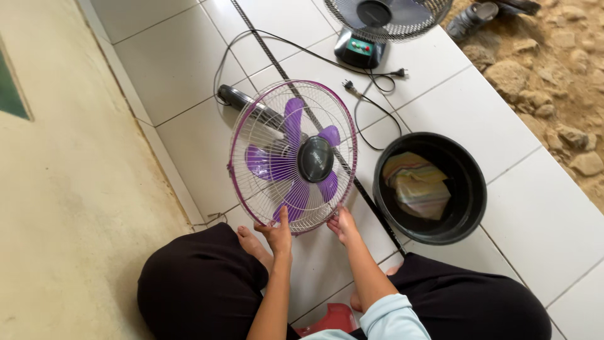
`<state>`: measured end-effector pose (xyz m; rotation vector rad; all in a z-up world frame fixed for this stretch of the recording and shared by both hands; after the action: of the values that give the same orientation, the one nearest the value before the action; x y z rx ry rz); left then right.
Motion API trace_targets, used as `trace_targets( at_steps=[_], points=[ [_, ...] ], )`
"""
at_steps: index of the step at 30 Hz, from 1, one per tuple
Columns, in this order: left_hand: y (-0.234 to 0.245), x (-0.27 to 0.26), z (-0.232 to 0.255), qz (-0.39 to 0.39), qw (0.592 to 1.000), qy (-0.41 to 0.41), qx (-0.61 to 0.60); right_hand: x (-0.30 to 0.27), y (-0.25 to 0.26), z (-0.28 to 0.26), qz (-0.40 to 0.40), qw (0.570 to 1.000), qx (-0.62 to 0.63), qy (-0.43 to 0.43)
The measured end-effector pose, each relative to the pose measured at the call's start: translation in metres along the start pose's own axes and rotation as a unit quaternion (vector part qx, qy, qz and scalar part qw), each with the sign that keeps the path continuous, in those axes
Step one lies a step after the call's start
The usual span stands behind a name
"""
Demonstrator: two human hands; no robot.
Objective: The person sits on a tiled floor and manipulates the front grille of a purple electric fan, repeatedly adjusting and pressing the rim and wire mesh with both hands. A second black fan and a bucket with a cloth are visible nearby.
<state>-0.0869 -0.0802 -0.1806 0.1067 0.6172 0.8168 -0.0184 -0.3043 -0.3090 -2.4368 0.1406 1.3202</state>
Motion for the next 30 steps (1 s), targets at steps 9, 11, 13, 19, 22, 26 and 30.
trace_targets(
  at_steps=[9, 11, 13, 19, 22, 26, 30],
  points=[
    [0.004, -0.006, 0.053, -0.019, 0.999, -0.028, -0.022, -0.009, 0.002, 0.017, -0.047, 0.993, 0.090, -0.060],
    [0.003, -0.005, 0.060, -0.030, 0.999, -0.028, -0.024, -0.009, 0.007, 0.014, -0.035, 0.995, 0.076, -0.055],
    [0.000, -0.003, 0.066, -0.048, 0.997, -0.025, -0.047, -0.006, 0.013, 0.009, -0.008, 0.997, 0.057, -0.054],
    [-0.003, 0.005, 0.078, -0.054, 0.998, -0.002, -0.013, -0.015, 0.014, -0.021, 0.036, 0.999, -0.011, 0.030],
    [-0.008, 0.008, 0.096, -0.055, 0.998, 0.001, 0.002, -0.065, 0.010, -0.069, 0.177, 0.938, -0.191, 0.229],
    [-0.011, 0.007, 0.105, -0.062, 0.996, 0.017, 0.069, -0.180, -0.042, -0.106, 0.153, 0.774, -0.337, 0.514],
    [-0.020, 0.002, 0.112, -0.059, 0.991, -0.033, 0.114, -0.244, -0.109, -0.104, 0.032, 0.674, -0.454, 0.581]
  ],
)
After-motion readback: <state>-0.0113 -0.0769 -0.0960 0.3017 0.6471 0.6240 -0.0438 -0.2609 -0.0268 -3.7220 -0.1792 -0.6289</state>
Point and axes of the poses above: each hand's wrist, its own x-axis towards the middle knuckle, its own y-axis out of the back of the hand, z = x × y, the point moved 7 cm from there along x, towards the middle knuckle, and after that the axes turned 1 degree about -z, right-handed, at the moved point
